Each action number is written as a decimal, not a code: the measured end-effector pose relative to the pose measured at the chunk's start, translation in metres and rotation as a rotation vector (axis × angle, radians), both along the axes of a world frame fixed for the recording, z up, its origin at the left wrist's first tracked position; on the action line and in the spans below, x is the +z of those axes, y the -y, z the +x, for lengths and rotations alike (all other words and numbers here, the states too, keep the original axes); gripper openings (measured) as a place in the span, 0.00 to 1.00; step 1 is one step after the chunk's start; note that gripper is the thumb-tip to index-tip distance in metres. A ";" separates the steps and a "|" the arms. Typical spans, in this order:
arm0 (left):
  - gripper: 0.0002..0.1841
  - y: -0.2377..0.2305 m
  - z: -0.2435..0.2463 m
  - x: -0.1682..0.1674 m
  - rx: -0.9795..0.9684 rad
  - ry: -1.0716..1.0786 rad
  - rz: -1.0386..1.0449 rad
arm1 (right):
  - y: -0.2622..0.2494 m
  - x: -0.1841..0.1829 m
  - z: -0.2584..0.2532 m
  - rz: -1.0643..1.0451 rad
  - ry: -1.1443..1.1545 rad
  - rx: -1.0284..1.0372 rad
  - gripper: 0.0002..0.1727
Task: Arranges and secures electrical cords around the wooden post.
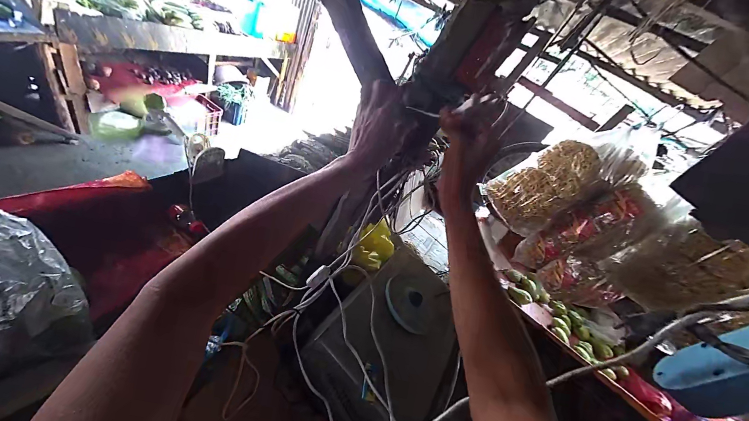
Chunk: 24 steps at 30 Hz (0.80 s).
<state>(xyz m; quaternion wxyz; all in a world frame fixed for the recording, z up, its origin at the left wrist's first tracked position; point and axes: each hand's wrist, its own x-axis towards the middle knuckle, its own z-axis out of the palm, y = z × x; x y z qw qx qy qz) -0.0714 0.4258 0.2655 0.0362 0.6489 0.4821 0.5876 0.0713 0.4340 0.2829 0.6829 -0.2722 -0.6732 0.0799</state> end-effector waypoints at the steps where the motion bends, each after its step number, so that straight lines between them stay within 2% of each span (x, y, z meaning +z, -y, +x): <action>1: 0.26 -0.003 0.004 0.006 -0.018 -0.079 0.061 | 0.007 -0.008 0.001 0.014 0.097 -0.045 0.06; 3: 0.19 -0.008 0.010 0.010 -0.071 -0.185 0.144 | 0.018 -0.018 0.001 0.045 0.194 -0.078 0.07; 5: 0.12 -0.012 0.008 0.011 -0.102 -0.238 0.165 | 0.020 -0.016 0.004 0.057 0.233 -0.008 0.07; 7: 0.11 -0.017 0.005 0.009 -0.105 -0.214 0.184 | 0.018 -0.009 0.011 0.062 0.246 0.032 0.06; 9: 0.13 -0.019 -0.001 0.011 -0.127 -0.161 0.193 | 0.009 0.005 0.024 0.025 0.206 -0.098 0.09; 11: 0.15 -0.019 -0.007 0.015 -0.145 -0.157 0.184 | -0.010 0.026 0.037 -0.117 0.124 -0.359 0.16; 13: 0.15 -0.021 -0.012 0.019 -0.158 -0.200 0.165 | -0.034 0.051 0.048 -0.298 0.178 -0.474 0.28; 14: 0.15 -0.020 -0.014 0.022 -0.158 -0.234 0.155 | -0.047 0.058 0.054 -0.321 0.256 -0.492 0.32; 16: 0.15 -0.021 -0.016 0.023 -0.148 -0.297 0.160 | -0.065 0.067 0.062 -0.304 0.388 -0.531 0.27; 19: 0.14 -0.035 -0.023 0.024 -0.171 -0.314 0.199 | -0.065 0.078 0.065 -0.257 0.481 -0.564 0.19; 24: 0.13 -0.020 -0.040 0.028 -0.245 -0.219 0.087 | -0.071 0.080 0.074 -0.118 0.528 -0.541 0.15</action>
